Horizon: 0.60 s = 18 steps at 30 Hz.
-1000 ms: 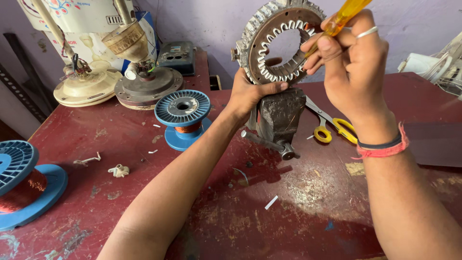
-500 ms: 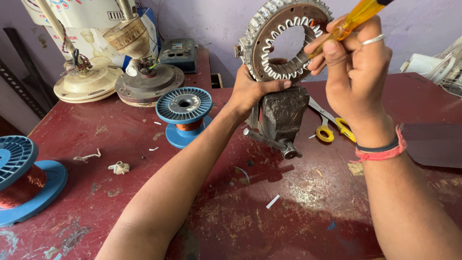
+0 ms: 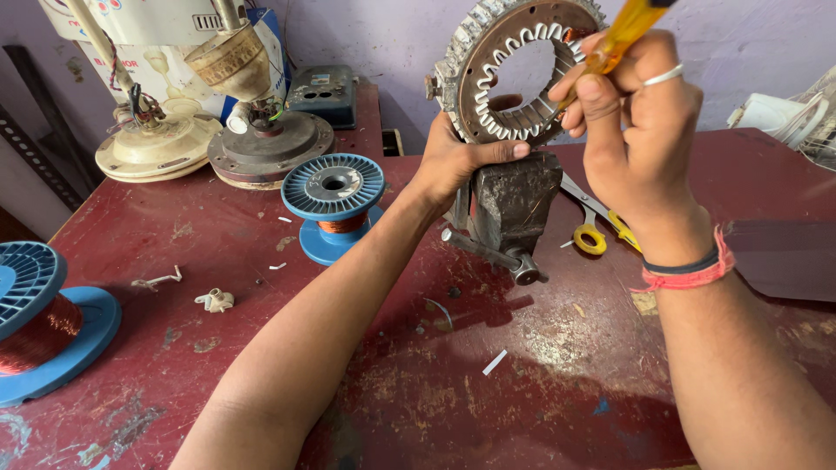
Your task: The person winds copper wire into the slots of a motor stator held in a bench vise. They use a screwdriver to push the wire into the slots and cut the wire with scissors as needed.
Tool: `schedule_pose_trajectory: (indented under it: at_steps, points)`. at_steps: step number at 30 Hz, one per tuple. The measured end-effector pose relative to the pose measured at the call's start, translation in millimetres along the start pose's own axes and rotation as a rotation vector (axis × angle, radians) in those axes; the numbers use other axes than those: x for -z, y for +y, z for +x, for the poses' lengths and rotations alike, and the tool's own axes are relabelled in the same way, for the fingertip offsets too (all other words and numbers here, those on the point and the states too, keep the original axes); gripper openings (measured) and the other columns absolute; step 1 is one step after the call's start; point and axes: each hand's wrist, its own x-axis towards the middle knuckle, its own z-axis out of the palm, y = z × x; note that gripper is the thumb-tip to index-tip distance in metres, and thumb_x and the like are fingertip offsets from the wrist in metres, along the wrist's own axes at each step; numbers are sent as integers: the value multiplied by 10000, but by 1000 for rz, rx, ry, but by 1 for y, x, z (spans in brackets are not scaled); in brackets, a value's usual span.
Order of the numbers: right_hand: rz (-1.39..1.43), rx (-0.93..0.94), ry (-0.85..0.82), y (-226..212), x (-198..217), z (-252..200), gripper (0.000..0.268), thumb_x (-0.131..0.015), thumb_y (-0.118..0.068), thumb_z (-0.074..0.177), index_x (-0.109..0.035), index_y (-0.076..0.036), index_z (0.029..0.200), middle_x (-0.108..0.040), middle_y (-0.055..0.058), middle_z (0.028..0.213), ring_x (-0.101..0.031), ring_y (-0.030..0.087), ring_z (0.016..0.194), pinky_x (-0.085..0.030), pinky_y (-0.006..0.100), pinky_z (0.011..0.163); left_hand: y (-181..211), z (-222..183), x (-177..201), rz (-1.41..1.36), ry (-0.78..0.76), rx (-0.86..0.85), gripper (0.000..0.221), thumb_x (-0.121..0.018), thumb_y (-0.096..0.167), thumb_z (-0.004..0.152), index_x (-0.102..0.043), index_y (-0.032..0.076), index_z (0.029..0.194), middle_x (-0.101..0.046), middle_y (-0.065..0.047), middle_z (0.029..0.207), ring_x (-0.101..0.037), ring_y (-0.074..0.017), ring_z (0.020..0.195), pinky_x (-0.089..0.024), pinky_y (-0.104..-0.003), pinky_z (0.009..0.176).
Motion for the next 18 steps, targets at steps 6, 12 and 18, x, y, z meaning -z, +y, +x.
schedule_pose_trajectory:
  at_steps: [6, 12, 18]
  points:
    - [44, 5, 5, 6, -2, -3, 235, -522, -182, 1234, -429, 33, 1240, -716, 153, 981, -649, 103, 728, -523, 210, 641, 1, 1, 1, 27, -3, 20, 675, -933, 64, 695, -647, -67, 1292, -751, -159, 1163, -726, -228, 1071, -596, -370, 994]
    - [18, 39, -20, 11, -4, -4, 212, -517, -118, 1232, -394, 47, 1178, -718, 164, 981, -690, 119, 743, -568, 226, 638, 0, 0, 1, 3, 18, 28, 667, -931, 68, 683, -643, -69, 1268, -755, -177, 1132, -740, -236, 1026, -618, -381, 954]
    - [-6, 22, -17, 9, -6, -3, 191, -541, -83, 1215, -396, 42, 1219, -716, 159, 956, -679, 114, 719, -565, 225, 618, 1, 1, 0, -9, 20, 14, 656, -925, 56, 691, -636, -68, 1267, -750, -173, 1137, -737, -231, 1024, -617, -377, 947]
